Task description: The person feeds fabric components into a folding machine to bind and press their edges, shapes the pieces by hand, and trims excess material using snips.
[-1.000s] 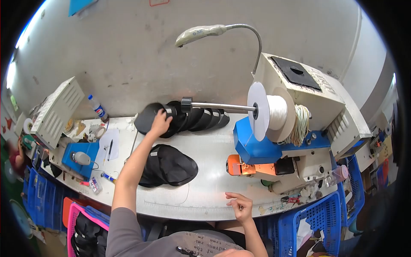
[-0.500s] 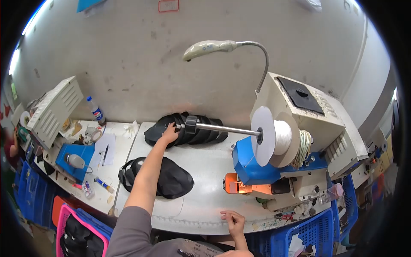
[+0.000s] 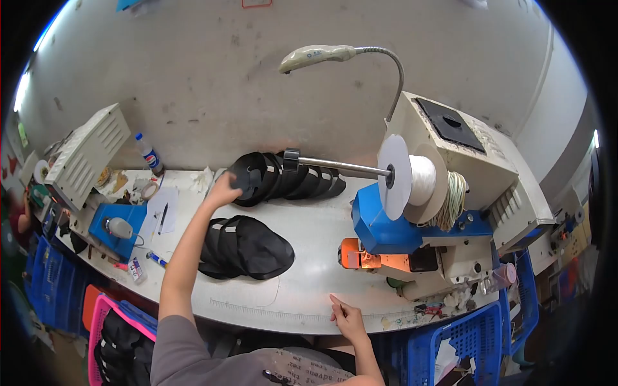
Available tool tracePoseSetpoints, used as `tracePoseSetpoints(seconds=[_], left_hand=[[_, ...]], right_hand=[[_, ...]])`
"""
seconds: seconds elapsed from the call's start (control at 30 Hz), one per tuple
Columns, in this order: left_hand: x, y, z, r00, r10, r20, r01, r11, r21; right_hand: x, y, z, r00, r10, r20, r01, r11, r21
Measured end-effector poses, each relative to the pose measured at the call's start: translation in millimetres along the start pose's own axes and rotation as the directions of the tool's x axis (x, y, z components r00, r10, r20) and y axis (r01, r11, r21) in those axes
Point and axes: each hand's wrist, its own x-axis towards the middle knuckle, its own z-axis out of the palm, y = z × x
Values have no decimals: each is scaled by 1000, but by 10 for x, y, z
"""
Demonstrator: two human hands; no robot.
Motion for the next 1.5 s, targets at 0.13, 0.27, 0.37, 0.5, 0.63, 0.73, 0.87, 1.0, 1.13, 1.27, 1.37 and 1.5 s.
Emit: tracePoseSetpoints(seconds=[0.13, 0.27, 0.37, 0.5, 0.63, 0.73, 0.87, 1.0, 1.13, 1.27, 1.37, 1.5], left_hand=[[-754, -195, -296, 950, 106, 294, -122, 992, 34], [-1312, -24, -167, 975, 137, 176, -156, 982, 105], [-1408, 76, -10, 991, 104, -78, -85, 971, 222], [-1405, 428, 55, 967, 179, -182, -129, 958, 255], [-1557, 949, 294, 889, 408, -207, -349, 898, 269], [-1701, 1181, 716, 902, 409, -138, -364, 893, 265], [-1766, 1214, 999, 922, 374, -95, -320, 879, 354], [-1839, 1137, 983, 909, 400, -112, -359, 892, 274], [-1970, 1099, 920, 896, 435, -91, -406, 885, 230], [-2023, 1013, 884, 907, 408, -101, -388, 906, 167], [-1999, 883, 901, 915, 386, -116, -375, 921, 109], [-1915, 782, 900, 938, 320, -132, -321, 947, 14]], right_hand=[[-54, 85, 25, 999, -45, 7, 46, 997, -69], [4, 18, 27, 987, -161, 16, 161, 966, -203], [-40, -65, 47, 984, -173, 42, 178, 949, -259], [-75, -28, 42, 982, -188, -13, 180, 957, -228], [32, -188, 79, 951, -264, -161, 234, 955, -183], [179, -300, 219, 899, -374, -226, 326, 918, -225], [437, -366, 390, 889, -363, -278, 324, 929, -178], [906, -183, 718, 934, -235, -270, 262, 963, 70], [1178, -491, 902, 988, -130, -81, 143, 971, 189], [1232, -343, 990, 992, -96, -82, 120, 924, 364], [1139, -325, 930, 996, 80, -34, -52, 864, 501], [937, -303, 653, 967, 241, 87, -220, 607, 764]])
